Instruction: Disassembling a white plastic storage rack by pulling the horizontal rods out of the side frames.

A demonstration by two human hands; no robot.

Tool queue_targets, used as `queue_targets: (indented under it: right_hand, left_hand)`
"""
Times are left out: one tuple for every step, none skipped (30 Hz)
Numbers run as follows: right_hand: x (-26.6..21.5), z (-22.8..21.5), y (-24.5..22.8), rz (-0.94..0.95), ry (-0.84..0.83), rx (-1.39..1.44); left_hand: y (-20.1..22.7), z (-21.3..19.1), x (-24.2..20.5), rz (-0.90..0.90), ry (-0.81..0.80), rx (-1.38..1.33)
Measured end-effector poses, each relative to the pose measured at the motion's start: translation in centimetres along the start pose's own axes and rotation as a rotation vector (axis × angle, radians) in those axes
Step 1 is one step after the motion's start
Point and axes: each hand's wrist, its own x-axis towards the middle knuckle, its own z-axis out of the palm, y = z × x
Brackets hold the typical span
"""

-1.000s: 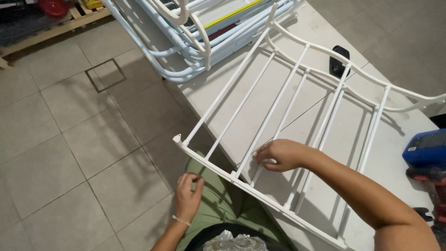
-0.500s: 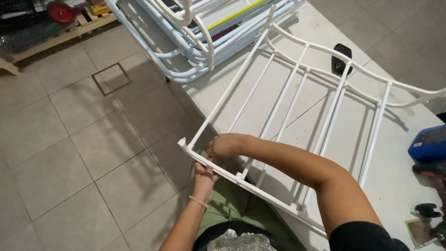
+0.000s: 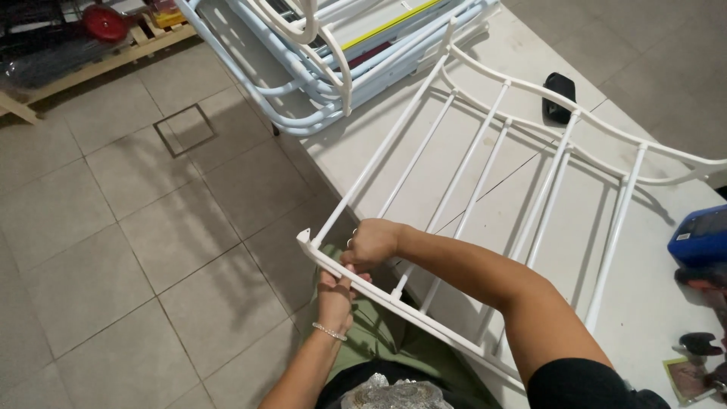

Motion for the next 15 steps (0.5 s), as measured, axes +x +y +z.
queue_targets:
  right_hand:
    - [0.1,-1.4,0.5,-0.025,0.066,-0.010]
    - [0.3,-2.9,0.9,-0.052,0.131,-0.020]
    - [-0.1,-3.3,1.3,-0.054,0.130,-0.021]
    - [-0.5,-3.8,1.7,0.010,0.130,-0.072]
    - [-0.6,-4.2,1.5,0.076,0.133,-0.115]
    - [-0.1,-4.8,1.0,0.074,0.137,-0.110]
    - [-0.1,-5.4,0.8,0.065,0.091,-0.070]
    - [0.0,-5.9,0.7,0.056,0.046,-0.029]
    - [0.0,-6.0,0.4,0.053,0.039,-0.039]
    - [0.1,-6.2,0.0,0.063,0.024,0.011]
    - [0.3,-5.7,-0.6,0.072,0.014,0.072]
    - [0.0,-5.5,-1.1,0.069,0.011,0.074]
    - [0.0,-5.6,-1.4,0.073,0.015,0.073]
    - [0.0,-5.7,-1.7,0.078,0.020,0.071]
    - [0.1,-6.7,-1.7,0.081,0.021,0.076]
  left_hand:
    - [0.7,0.0,-0.8,-0.014,0.024,-0.065]
    - [1.5,0.0,-1.5,-0.028,0.048,-0.130]
    - [0.4,-0.5,-1.3,-0.025,0.048,-0.132]
    - [-0.7,-0.9,-1.1,-0.034,0.068,-0.110]
    - [-1.6,-1.7,-1.4,-0.045,0.093,-0.084]
    - [-2.0,-2.1,-1.3,-0.046,0.100,-0.081]
    - [-2.7,-2.1,-0.6,-0.022,0.102,-0.093]
    - [-3.4,-2.1,0.0,0.001,0.104,-0.106]
    - [-3.3,-1.9,0.4,0.005,0.097,-0.115]
    - [-3.2,-1.7,0.8,0.002,0.055,-0.123]
    - [-3.4,-2.1,0.9,-0.006,0.023,-0.125]
    - [-3.5,-2.0,0.6,-0.007,0.026,-0.129]
    - [-3.1,-1.9,0.5,-0.038,-0.007,-0.142]
    - [-2.8,-1.7,0.3,-0.068,-0.039,-0.153]
    - [-3.3,-1.8,0.7,-0.073,-0.037,-0.151]
